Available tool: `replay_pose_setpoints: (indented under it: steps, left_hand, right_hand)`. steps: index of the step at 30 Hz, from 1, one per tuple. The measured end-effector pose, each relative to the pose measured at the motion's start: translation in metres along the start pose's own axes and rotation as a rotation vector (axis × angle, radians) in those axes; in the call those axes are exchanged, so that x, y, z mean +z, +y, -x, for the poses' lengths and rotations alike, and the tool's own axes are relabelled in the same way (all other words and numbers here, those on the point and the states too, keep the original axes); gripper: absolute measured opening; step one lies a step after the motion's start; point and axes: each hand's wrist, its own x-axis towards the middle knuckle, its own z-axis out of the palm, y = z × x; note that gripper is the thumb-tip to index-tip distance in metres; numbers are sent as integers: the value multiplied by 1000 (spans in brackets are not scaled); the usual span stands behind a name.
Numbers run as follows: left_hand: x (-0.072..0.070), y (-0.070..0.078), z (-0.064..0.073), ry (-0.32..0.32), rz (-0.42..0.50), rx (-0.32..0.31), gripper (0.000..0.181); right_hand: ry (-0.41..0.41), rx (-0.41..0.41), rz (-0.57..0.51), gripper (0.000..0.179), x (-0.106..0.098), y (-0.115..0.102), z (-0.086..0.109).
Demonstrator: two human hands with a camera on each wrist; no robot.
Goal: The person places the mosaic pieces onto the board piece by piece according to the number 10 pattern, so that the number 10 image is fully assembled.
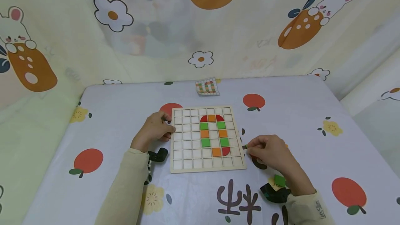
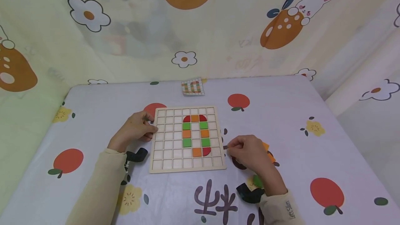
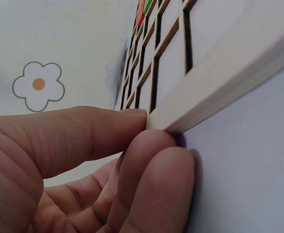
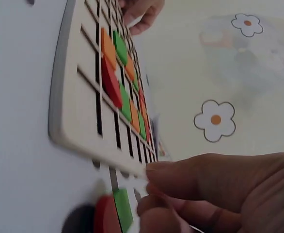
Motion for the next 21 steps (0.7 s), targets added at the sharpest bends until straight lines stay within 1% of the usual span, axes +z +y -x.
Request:
replay_pose_setpoints:
  steps: [4, 9, 14, 19, 21]
  left_hand:
    - [0, 0, 0, -2, -9, 8, 38]
    - [0, 0, -1, -6, -17, 10, 38]
    - [0, 0, -1, 1, -24, 13, 37]
    - [0, -1, -2, 4, -35, 10, 37]
    - [0, 0, -2, 2, -31, 8, 37]
  right_hand:
    - [9, 7, 135, 11, -6, 5, 6]
    - [26, -17, 215, 11, -7, 9, 10]
    - [42, -34, 256, 10, -6, 10, 10]
    - [40, -4, 251, 8, -4, 10, 9]
    - [44, -3, 241, 9, -3, 10, 10]
